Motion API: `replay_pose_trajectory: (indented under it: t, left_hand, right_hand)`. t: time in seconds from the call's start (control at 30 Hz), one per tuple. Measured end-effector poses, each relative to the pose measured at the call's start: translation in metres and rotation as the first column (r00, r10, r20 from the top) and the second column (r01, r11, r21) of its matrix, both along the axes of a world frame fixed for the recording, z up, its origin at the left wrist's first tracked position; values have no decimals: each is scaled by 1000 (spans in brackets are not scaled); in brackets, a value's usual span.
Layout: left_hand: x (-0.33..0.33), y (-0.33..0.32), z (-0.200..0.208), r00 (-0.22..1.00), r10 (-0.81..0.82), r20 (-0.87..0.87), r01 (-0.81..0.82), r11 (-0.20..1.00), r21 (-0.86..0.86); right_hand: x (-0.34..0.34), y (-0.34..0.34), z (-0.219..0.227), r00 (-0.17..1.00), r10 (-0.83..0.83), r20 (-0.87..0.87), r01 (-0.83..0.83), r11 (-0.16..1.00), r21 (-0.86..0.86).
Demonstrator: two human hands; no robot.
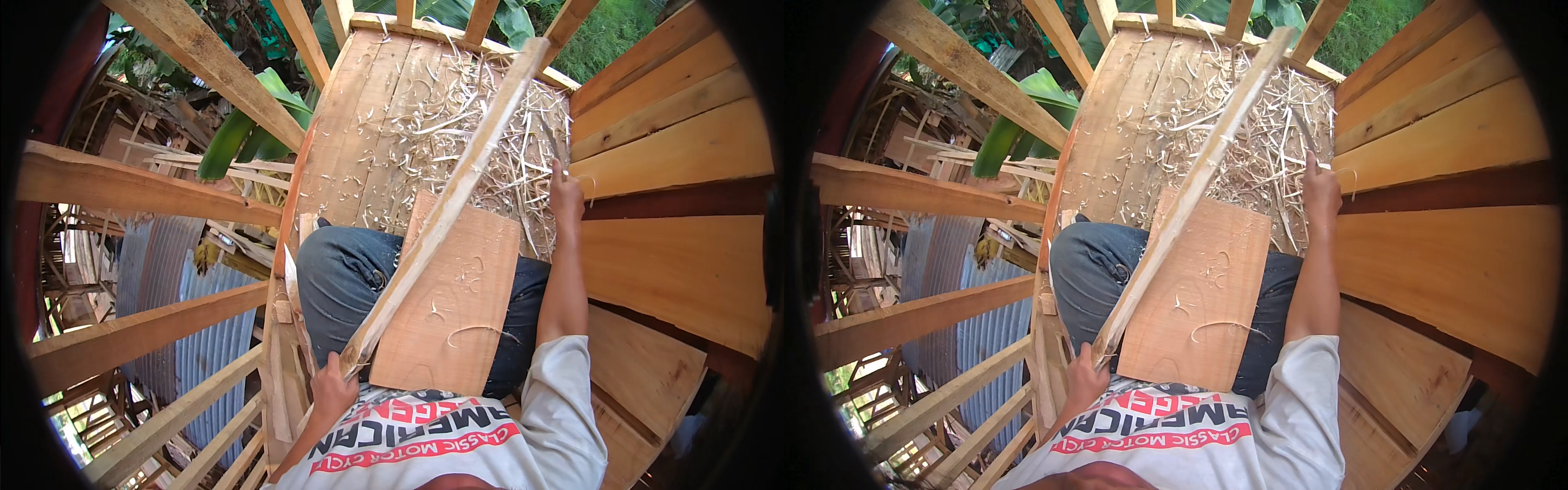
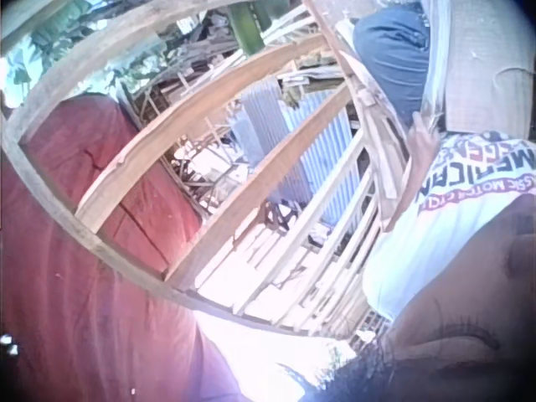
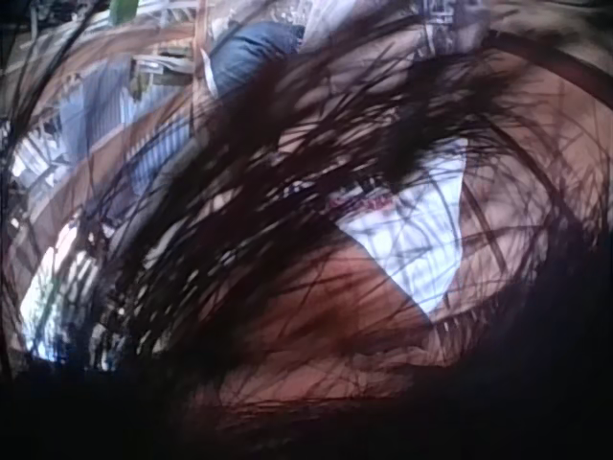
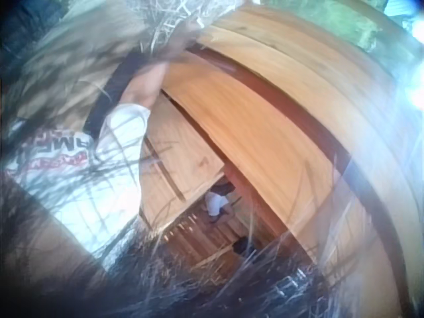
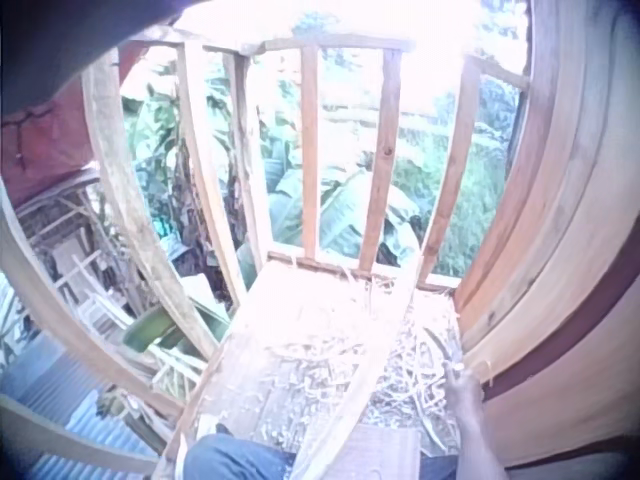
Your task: The person is sitting cross-legged on a wooden platform, using a curved knife to shave thin strips from a long piece of wood held between their legs. Wood shavings accumulate on the platform as the person continues to shave the wood.
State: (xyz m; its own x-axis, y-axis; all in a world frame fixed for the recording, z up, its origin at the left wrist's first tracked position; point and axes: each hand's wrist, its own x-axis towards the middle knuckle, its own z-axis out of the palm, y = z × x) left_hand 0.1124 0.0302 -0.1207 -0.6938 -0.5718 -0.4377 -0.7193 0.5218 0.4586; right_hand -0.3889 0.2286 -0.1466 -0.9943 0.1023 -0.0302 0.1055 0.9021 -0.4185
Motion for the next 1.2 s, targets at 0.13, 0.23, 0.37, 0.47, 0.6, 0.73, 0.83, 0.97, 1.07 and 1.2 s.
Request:
replay_pose_trajectory:
  t: [0.13, 0.23, 0.37, 0.47, 0.6, 0.73, 0.83, 0.97, 1.07, 1.2]
  left_hand:
    - [-1, -7, 0, 1000, -16, 11, 16, 1000, -24]
    - [-6, -5, 2, 1000, -17, -4, 17, 1000, -17]
    - [-1, -5, 6, 999, -35, -3, 35, 999, 7]
    - [-5, -7, 7, 999, -49, -1, 49, 999, -4]
    - [-3, -4, 5, 999, -32, 14, 32, 999, -14]
    - [3, -5, -13, 999, -35, -37, 33, 998, -56]
    - [2, -6, -12, 998, -25, -56, 21, 997, -75]
    - [5, -4, -13, 1000, -25, -11, 24, 999, -37]
    - [3, -6, -3, 999, -34, 2, 34, 999, 5]
    - [4, -7, -2, 989, -116, 92, 115, 993, 13]
  right_hand:
    - [10, 38, 15, 996, 63, -64, -68, 994, -90]
    - [48, 36, 31, 979, 189, -82, -201, 963, -178]
    - [104, -6, 60, 867, 478, -140, -489, 870, -62]
    - [90, -21, 61, 805, 565, -180, -555, 825, 107]
    - [27, -35, 45, 874, 445, -194, -406, 889, 210]
    - [-60, 8, 60, 994, 110, -17, -108, 990, 95]
    - [-24, 6, 66, 979, 196, -48, -197, 980, -11]
    - [50, 21, 46, 980, 137, -146, -172, 949, -265]
    - [96, 39, 39, 986, 141, -93, -169, 850, -498]
    - [144, 43, 37, 924, 380, -47, -378, 884, -276]
